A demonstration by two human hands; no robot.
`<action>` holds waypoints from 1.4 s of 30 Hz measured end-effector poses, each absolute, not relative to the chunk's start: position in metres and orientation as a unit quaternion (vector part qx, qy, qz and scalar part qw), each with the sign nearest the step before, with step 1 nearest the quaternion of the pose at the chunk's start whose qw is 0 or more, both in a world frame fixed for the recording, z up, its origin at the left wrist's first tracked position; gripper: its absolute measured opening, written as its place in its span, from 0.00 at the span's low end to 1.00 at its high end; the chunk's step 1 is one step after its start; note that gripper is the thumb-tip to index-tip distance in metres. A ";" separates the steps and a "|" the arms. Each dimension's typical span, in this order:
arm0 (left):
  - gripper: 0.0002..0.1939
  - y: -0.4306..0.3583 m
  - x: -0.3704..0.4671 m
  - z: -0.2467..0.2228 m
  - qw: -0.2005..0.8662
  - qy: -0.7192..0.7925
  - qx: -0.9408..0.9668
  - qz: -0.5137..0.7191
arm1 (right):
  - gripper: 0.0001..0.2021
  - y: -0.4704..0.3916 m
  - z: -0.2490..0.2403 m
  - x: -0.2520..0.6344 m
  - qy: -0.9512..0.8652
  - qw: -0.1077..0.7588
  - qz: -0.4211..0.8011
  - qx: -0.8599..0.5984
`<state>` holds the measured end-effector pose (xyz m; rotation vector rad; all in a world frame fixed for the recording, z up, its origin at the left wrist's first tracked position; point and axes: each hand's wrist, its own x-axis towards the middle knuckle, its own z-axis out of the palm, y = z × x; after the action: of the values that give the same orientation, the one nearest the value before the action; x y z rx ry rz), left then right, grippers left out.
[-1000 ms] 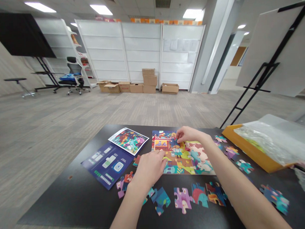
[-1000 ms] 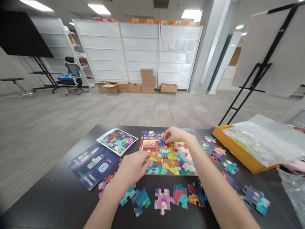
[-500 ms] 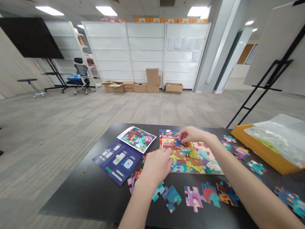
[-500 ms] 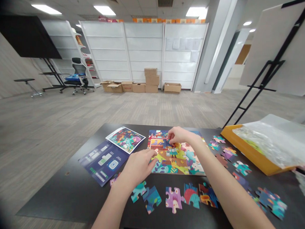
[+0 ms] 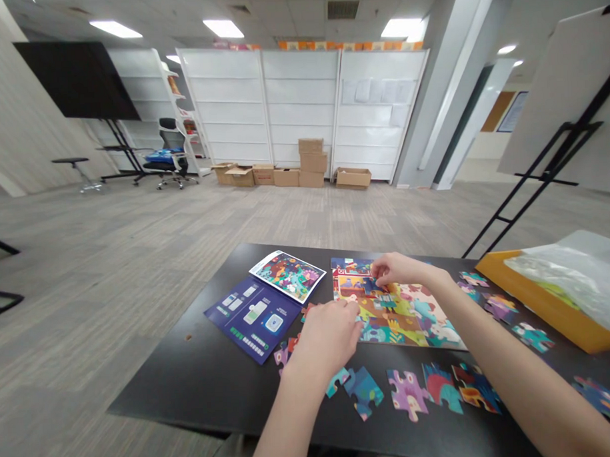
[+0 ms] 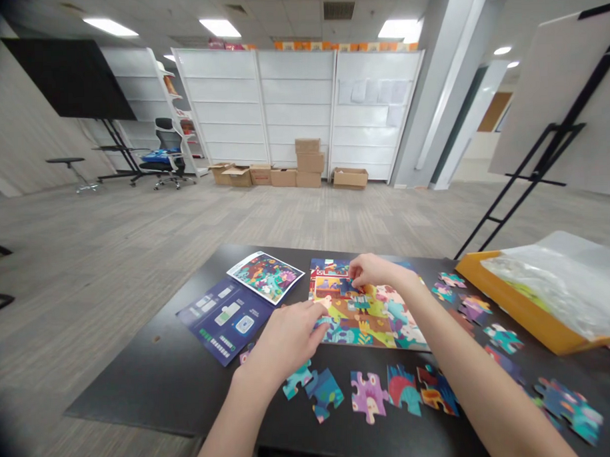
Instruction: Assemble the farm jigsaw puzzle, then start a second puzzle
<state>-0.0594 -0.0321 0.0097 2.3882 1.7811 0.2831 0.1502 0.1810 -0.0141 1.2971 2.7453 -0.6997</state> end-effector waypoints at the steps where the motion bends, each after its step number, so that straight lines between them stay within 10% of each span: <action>1: 0.09 -0.032 -0.060 0.009 0.074 0.595 0.794 0.094 | 0.10 0.181 -0.014 0.150 0.881 0.014 -0.221 0.418; 42: 0.12 -0.029 -0.049 0.013 0.103 0.594 0.793 0.081 | 0.12 0.211 -0.008 0.214 0.840 0.063 -0.222 0.492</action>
<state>-0.0491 -0.0290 0.0129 2.3408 1.7536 0.2398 0.2144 0.2115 -0.0080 1.4855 2.5379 -0.6715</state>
